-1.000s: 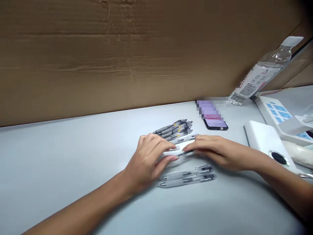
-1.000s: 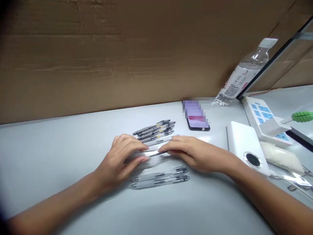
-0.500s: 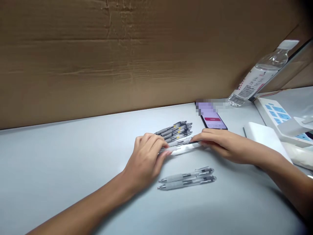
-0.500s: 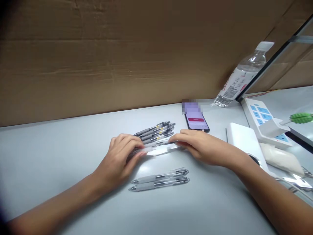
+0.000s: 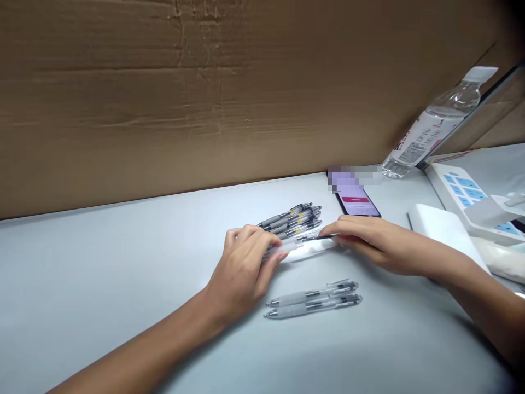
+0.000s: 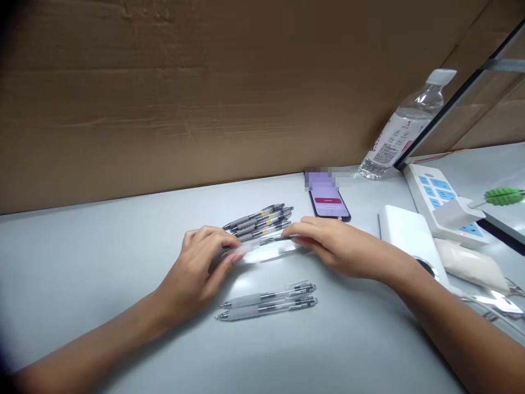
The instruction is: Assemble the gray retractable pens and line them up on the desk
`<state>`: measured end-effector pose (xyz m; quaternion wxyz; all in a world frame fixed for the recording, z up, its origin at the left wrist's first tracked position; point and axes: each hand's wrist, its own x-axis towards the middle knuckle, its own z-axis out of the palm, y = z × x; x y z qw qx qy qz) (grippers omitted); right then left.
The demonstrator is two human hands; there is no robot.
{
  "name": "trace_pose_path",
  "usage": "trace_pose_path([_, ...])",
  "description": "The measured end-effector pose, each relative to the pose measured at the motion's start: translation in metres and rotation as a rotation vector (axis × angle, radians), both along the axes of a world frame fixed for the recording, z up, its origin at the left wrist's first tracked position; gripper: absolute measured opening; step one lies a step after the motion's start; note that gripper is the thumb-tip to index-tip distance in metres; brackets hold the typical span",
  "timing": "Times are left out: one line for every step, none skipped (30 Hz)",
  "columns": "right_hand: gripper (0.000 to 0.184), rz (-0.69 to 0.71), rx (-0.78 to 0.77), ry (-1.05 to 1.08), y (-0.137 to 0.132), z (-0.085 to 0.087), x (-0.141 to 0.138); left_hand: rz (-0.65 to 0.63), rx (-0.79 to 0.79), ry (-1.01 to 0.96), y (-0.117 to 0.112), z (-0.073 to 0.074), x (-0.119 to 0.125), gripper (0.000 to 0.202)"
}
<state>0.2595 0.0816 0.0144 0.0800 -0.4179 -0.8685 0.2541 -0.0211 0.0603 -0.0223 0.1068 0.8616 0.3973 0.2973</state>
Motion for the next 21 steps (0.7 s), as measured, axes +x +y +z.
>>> trace_pose_path([0.033,0.007,-0.005,-0.008,-0.0001,-0.0001,0.0001,0.006,-0.003,0.005,0.0001,-0.0002,-0.0002,0.006])
trace_pose_path([0.032,0.016,-0.009,-0.014,-0.0003,-0.0002,0.0000,0.010,-0.005,0.009,0.0003,-0.0004,-0.0004,0.006])
trace_pose_path([0.032,0.025,-0.011,-0.017,-0.0005,-0.0003,-0.0001,0.013,-0.006,0.013,0.0005,-0.0005,-0.0005,0.005])
trace_pose_path([0.033,0.030,-0.011,-0.019,-0.0009,-0.0004,-0.0003,0.015,-0.005,0.015,0.0007,-0.0005,-0.0005,0.005])
trace_pose_path([0.033,0.034,-0.008,-0.019,-0.0014,-0.0005,-0.0006,0.015,-0.001,0.016,0.0009,-0.0005,-0.0004,0.005])
trace_pose_path([0.033,0.034,-0.003,-0.018,-0.0018,-0.0005,-0.0009,0.014,0.005,0.015,0.0012,-0.0005,-0.0003,0.005])
trace_pose_path([0.033,0.032,-0.001,-0.022,-0.0023,-0.0005,-0.0012,0.013,0.010,0.016,0.0015,-0.0004,-0.0001,0.005])
trace_pose_path([0.034,0.029,0.003,-0.028,-0.0028,-0.0003,-0.0015,0.012,0.011,0.018,0.0018,-0.0003,0.0001,0.005])
trace_pose_path([0.034,0.025,0.007,-0.035,-0.0031,-0.0002,-0.0016,0.012,0.011,0.020,0.0020,-0.0001,0.0003,0.005])
trace_pose_path([0.035,0.023,0.012,-0.043,-0.0033,0.0000,-0.0017,0.012,0.008,0.022,0.0022,0.0000,0.0005,0.005])
trace_pose_path([0.036,0.020,0.017,-0.052,-0.0034,0.0000,-0.0017,0.011,0.003,0.023,0.0024,0.0002,0.0006,0.005])
trace_pose_path([0.036,0.017,0.026,-0.063,-0.0034,-0.0001,-0.0016,0.010,-0.003,0.024,0.0024,0.0003,0.0006,0.005])
trace_pose_path([0.036,0.017,0.036,-0.076,-0.0035,-0.0004,-0.0014,0.007,-0.007,0.024,0.0024,0.0004,0.0006,0.005])
trace_pose_path([0.036,0.019,0.047,-0.090,-0.0035,-0.0009,-0.0012,0.005,-0.012,0.023,0.0024,0.0005,0.0004,0.006])
trace_pose_path([0.036,0.022,0.059,-0.108,-0.0036,-0.0014,-0.0009,0.001,-0.015,0.022,0.0023,0.0006,0.0003,0.006])
trace_pose_path([0.035,0.025,0.077,-0.120,-0.0039,-0.0020,-0.0007,-0.004,-0.021,0.023,0.0022,0.0006,0.0001,0.006])
trace_pose_path([0.035,0.026,0.099,-0.129,-0.0044,-0.0026,-0.0005,-0.008,-0.026,0.024,0.0021,0.0007,-0.0001,0.007])
trace_pose_path([0.035,0.025,0.125,-0.135,-0.0051,-0.0030,-0.0003,-0.012,-0.031,0.025,0.0020,0.0008,-0.0003,0.006])
trace_pose_path([0.035,0.024,0.152,-0.141,-0.0060,-0.0032,-0.0002,-0.015,-0.036,0.028,0.0018,0.0010,-0.0004,0.006])
trace_pose_path([0.035,0.025,0.181,-0.148,-0.0070,-0.0033,-0.0002,-0.017,-0.041,0.031,0.0016,0.0013,-0.0004,0.006])
trace_pose_path([0.036,0.027,0.208,-0.156,-0.0083,-0.0031,-0.0006,-0.018,-0.044,0.034,0.0014,0.0016,-0.0004,0.007])
